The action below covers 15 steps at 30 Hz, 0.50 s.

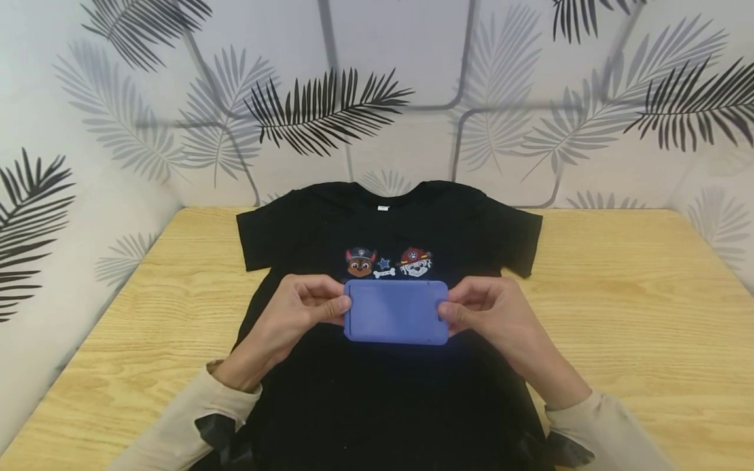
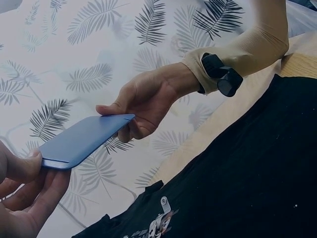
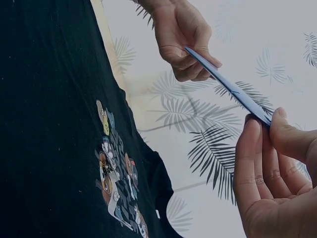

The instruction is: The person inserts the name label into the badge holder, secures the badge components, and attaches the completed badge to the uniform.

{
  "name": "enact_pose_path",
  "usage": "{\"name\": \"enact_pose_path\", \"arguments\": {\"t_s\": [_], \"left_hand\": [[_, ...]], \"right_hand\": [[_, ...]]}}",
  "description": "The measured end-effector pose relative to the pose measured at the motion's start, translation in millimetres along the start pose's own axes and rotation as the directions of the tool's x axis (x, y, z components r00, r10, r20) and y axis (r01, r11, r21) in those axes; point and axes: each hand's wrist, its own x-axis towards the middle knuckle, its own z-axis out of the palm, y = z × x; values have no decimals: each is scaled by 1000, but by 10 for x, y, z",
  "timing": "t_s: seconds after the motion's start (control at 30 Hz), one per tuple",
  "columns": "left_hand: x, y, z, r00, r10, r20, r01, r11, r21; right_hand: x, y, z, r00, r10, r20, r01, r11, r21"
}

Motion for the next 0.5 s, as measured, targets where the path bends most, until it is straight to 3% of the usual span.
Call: {"name": "enact_pose_path", "arguments": {"t_s": [0.5], "left_hand": [[-2, -32, 19, 1000, 14, -2, -14, 1000, -9]], "right_hand": [[-12, 37, 5, 1000, -23, -14, 23, 999, -31]]}}
